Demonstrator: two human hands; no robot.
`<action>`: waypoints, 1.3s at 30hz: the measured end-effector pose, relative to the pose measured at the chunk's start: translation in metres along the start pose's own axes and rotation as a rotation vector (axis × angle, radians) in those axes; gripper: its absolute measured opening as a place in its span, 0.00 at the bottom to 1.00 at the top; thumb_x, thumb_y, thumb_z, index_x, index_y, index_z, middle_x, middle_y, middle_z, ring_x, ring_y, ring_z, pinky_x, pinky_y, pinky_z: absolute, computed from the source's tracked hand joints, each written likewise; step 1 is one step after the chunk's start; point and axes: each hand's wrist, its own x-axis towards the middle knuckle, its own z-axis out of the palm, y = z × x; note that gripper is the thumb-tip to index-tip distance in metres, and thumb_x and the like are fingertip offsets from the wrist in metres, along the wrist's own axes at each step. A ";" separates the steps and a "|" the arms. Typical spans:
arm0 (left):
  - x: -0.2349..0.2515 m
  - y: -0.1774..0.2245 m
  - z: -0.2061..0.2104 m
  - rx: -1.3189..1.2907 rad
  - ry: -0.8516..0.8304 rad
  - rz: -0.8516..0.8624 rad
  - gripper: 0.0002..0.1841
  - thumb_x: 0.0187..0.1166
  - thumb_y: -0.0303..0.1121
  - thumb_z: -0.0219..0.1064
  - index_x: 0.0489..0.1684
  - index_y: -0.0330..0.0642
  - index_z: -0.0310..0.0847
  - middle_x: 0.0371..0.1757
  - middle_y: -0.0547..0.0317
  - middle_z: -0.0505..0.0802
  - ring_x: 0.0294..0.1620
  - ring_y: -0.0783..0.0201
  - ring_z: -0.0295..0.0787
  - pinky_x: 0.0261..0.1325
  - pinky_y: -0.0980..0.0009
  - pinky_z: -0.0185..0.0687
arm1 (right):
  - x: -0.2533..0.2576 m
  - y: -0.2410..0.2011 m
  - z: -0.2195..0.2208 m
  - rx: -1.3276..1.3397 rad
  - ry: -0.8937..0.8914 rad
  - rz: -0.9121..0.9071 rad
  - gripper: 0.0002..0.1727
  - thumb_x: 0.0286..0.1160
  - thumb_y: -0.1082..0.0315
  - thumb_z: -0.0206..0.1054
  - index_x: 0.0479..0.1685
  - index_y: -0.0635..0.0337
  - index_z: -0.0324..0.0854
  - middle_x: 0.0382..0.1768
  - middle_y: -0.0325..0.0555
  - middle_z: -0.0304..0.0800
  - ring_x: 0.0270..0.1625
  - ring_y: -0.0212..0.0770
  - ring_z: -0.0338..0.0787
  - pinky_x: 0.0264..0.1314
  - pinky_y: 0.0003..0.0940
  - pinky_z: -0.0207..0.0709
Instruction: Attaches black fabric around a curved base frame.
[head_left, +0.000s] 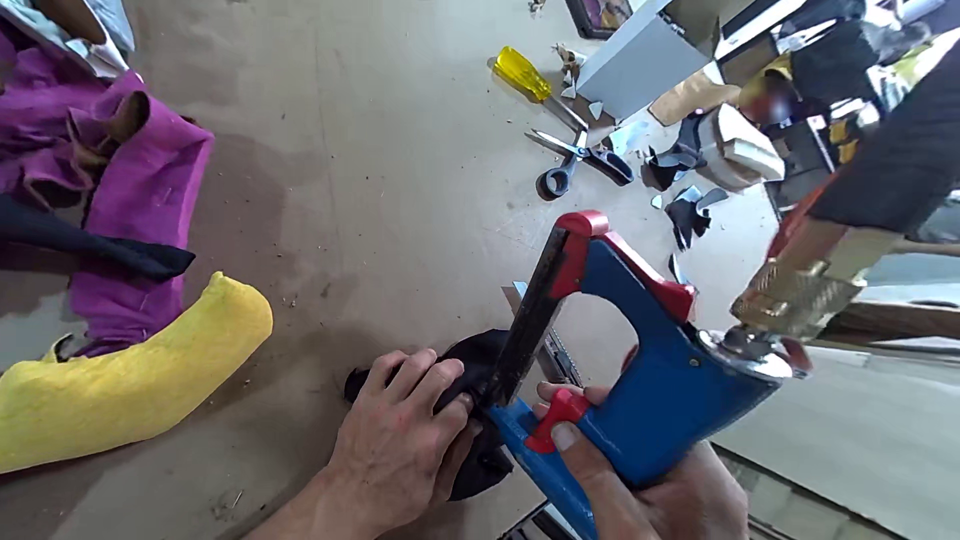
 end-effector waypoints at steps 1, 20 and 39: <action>-0.001 0.000 0.000 -0.013 0.001 -0.004 0.16 0.83 0.53 0.59 0.46 0.62 0.92 0.63 0.65 0.92 0.71 0.58 0.83 0.73 0.54 0.74 | 0.000 -0.003 0.000 -0.059 -0.001 0.007 0.23 0.67 0.72 0.72 0.57 0.76 0.70 0.46 0.49 0.95 0.48 0.36 0.97 0.51 0.33 0.95; 0.007 0.005 -0.002 -0.057 -0.092 -0.089 0.13 0.78 0.51 0.62 0.40 0.61 0.92 0.68 0.58 0.91 0.66 0.54 0.87 0.72 0.57 0.77 | 0.013 0.032 -0.003 0.373 -0.279 -0.126 0.22 0.77 0.75 0.68 0.64 0.38 0.81 0.57 0.34 0.96 0.61 0.38 0.94 0.68 0.37 0.87; -0.002 0.028 -0.003 0.063 -0.033 -0.178 0.16 0.80 0.56 0.60 0.41 0.63 0.93 0.66 0.59 0.91 0.55 0.55 0.88 0.53 0.57 0.83 | -0.009 0.053 -0.008 0.455 -0.164 -0.151 0.22 0.72 0.77 0.72 0.60 0.40 0.83 0.56 0.38 0.97 0.61 0.42 0.95 0.68 0.41 0.88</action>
